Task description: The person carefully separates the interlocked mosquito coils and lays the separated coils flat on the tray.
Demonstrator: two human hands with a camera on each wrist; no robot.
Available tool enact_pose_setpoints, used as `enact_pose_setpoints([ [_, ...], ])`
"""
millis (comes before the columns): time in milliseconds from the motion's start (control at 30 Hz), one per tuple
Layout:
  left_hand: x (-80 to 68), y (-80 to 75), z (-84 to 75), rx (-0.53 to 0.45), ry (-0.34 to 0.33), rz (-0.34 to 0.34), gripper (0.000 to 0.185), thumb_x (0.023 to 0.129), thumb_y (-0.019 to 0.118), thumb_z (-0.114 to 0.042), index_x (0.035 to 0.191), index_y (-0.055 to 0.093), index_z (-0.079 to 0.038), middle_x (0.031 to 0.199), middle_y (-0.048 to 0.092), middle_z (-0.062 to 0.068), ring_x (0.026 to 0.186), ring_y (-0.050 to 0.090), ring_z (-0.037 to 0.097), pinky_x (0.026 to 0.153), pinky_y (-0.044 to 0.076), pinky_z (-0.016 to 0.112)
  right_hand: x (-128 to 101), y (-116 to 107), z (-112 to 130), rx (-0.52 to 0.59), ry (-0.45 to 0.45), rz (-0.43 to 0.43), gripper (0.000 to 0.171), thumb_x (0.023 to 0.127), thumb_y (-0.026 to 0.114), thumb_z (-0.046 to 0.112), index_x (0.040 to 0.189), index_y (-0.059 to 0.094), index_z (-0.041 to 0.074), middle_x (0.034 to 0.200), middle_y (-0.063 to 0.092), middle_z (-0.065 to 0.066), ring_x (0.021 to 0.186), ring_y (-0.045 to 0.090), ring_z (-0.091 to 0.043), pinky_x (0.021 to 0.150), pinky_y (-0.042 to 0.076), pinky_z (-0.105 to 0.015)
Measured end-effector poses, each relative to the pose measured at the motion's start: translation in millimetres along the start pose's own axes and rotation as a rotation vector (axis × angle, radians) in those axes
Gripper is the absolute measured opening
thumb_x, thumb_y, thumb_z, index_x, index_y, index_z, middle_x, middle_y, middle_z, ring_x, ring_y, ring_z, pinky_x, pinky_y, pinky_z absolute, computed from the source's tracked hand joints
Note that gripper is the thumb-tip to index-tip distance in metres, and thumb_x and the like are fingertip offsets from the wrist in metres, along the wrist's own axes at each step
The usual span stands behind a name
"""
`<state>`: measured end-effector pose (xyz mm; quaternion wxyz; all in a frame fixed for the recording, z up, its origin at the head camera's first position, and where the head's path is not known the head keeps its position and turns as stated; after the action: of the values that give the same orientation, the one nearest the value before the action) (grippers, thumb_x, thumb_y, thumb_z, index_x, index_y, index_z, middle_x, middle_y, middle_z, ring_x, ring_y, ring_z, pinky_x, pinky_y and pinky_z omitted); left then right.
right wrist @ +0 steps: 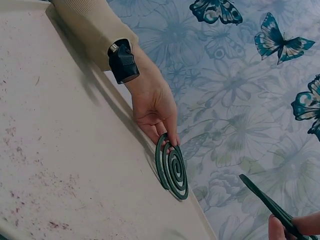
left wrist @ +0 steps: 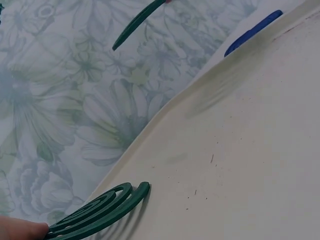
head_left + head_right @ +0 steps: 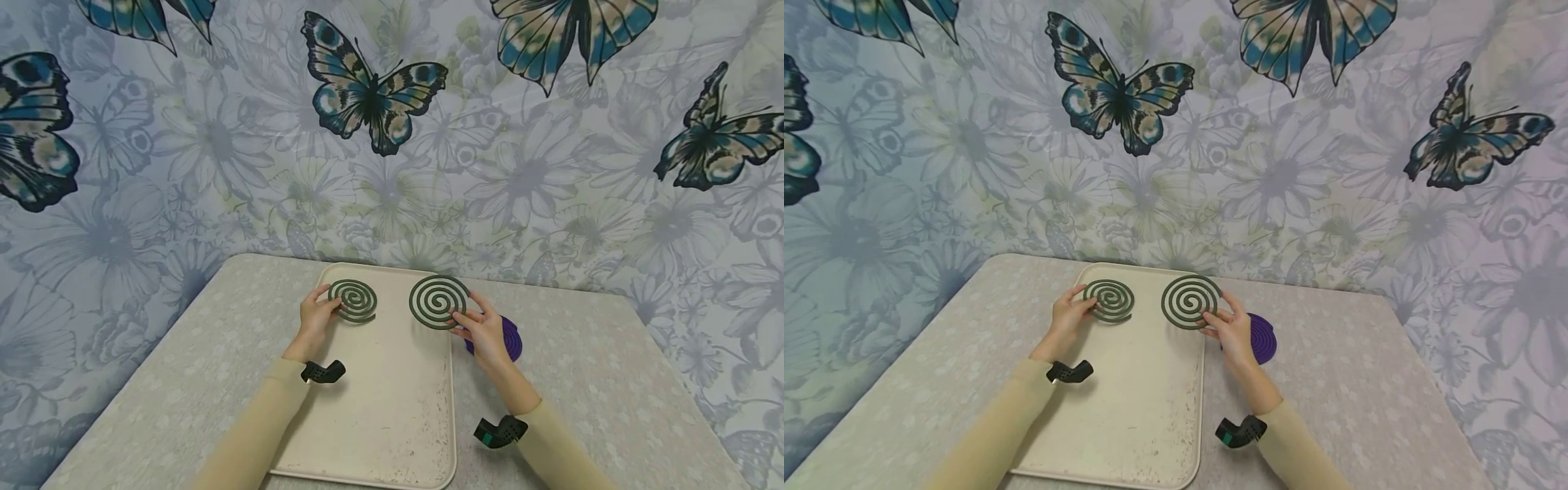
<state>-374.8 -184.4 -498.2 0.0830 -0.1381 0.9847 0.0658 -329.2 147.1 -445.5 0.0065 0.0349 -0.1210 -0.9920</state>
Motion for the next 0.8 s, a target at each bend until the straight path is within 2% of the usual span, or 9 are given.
enact_pose_setpoints([
  [67, 1.3, -1.9, 1.9, 0.026, 0.007, -0.024, 0.05, 0.09, 0.06, -0.002, 0.138, 0.046, -0.003, 0.078, 0.067, -0.003, 0.063, 0.062, 0.002, 0.057, 0.05, 0.015, 5.0, 4.0, -3.8, -0.001, 0.014, 0.004, 0.067, 0.091, 0.055, -0.006, 0.15, 0.027, 0.009, 0.077, 0.072, 0.009, 0.068, 0.069, -0.005, 0.065, 0.058, -0.019],
  [133, 2.2, -3.0, 3.2, 0.069, 0.015, -0.036, 0.05, 0.091, 0.06, -0.004, 0.139, 0.045, -0.002, 0.093, 0.068, 0.006, 0.073, 0.064, 0.007, 0.062, 0.051, 0.016, 11.0, 7.8, -8.7, -0.009, 0.022, 0.009, 0.067, 0.091, 0.055, -0.006, 0.15, 0.026, 0.008, 0.077, 0.072, 0.009, 0.068, 0.068, -0.005, 0.065, 0.058, -0.018],
  [233, 2.6, -2.7, 4.1, 0.136, 0.026, -0.023, 0.053, 0.095, 0.057, -0.012, 0.144, 0.039, -0.002, 0.126, 0.059, 0.019, 0.106, 0.062, 0.02, 0.085, 0.054, 0.026, 20.7, 13.8, -16.5, -0.02, 0.012, 0.004, 0.066, 0.09, 0.056, -0.007, 0.148, 0.029, 0.006, 0.076, 0.071, 0.008, 0.066, 0.068, -0.004, 0.064, 0.057, -0.018],
  [300, 1.8, -0.3, 3.4, 0.172, 0.038, 0.019, 0.058, 0.097, 0.053, -0.018, 0.148, 0.029, -0.003, 0.146, 0.04, 0.022, 0.131, 0.046, 0.028, 0.103, 0.046, 0.036, 27.0, 18.7, -21.1, -0.03, -0.014, 0.011, 0.066, 0.088, 0.059, -0.007, 0.147, 0.03, 0.003, 0.076, 0.071, 0.008, 0.065, 0.068, -0.005, 0.063, 0.057, -0.018],
  [367, 0.8, 2.9, 3.0, 0.215, 0.056, 0.058, 0.063, 0.099, 0.051, -0.025, 0.151, 0.021, -0.006, 0.156, 0.025, 0.02, 0.144, 0.028, 0.031, 0.115, 0.033, 0.042, 34.2, 22.4, -27.1, -0.011, -0.057, 0.036, 0.068, 0.086, 0.063, -0.006, 0.146, 0.032, 0.001, 0.076, 0.072, 0.003, 0.064, 0.068, -0.007, 0.061, 0.057, -0.019],
  [467, -1.0, 7.0, -1.2, 0.249, 0.098, 0.094, 0.067, 0.099, 0.05, -0.029, 0.153, 0.016, -0.01, 0.159, 0.014, 0.018, 0.148, 0.014, 0.033, 0.12, 0.022, 0.044, 42.8, 27.9, -33.3, -0.021, -0.071, 0.03, 0.067, 0.084, 0.064, -0.006, 0.144, 0.033, -0.002, 0.078, 0.072, -0.003, 0.061, 0.068, -0.009, 0.058, 0.057, -0.02],
  [567, -1.5, 7.9, -4.2, 0.239, 0.123, 0.086, 0.067, 0.097, 0.053, -0.029, 0.152, 0.019, -0.011, 0.159, 0.015, 0.018, 0.148, 0.014, 0.033, 0.121, 0.02, 0.042, 51.4, 31.1, -40.7, -0.081, -0.034, -0.001, 0.064, 0.084, 0.062, -0.008, 0.142, 0.036, -0.001, 0.081, 0.073, -0.008, 0.059, 0.067, -0.009, 0.056, 0.057, -0.02],
  [633, -1.2, 7.8, -4.5, 0.226, 0.127, 0.081, 0.065, 0.097, 0.053, -0.027, 0.151, 0.021, -0.01, 0.158, 0.016, 0.019, 0.148, 0.014, 0.034, 0.121, 0.02, 0.043, 53.8, 33.2, -44.7, -0.14, 0.023, -0.04, 0.06, 0.085, 0.06, -0.011, 0.141, 0.038, -0.002, 0.082, 0.072, -0.01, 0.058, 0.066, -0.008, 0.056, 0.056, -0.02],
  [800, -0.7, 4.8, -4.0, 0.21, 0.12, 0.07, 0.059, 0.099, 0.051, -0.025, 0.149, 0.027, -0.008, 0.157, 0.02, 0.02, 0.146, 0.019, 0.034, 0.119, 0.025, 0.046, 61.0, 37.0, -53.8, -0.163, 0.096, -0.053, 0.059, 0.085, 0.059, -0.012, 0.14, 0.04, -0.003, 0.083, 0.071, -0.013, 0.056, 0.065, -0.009, 0.053, 0.056, -0.021],
])
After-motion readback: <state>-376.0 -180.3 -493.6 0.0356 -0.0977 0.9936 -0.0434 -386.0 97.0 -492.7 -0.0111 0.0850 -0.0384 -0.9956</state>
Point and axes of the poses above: each hand's wrist, its own x-axis towards the middle knuckle, its own y-axis out of the palm, z = x × y, the point moved 8 cm from there along x, towards the middle knuckle
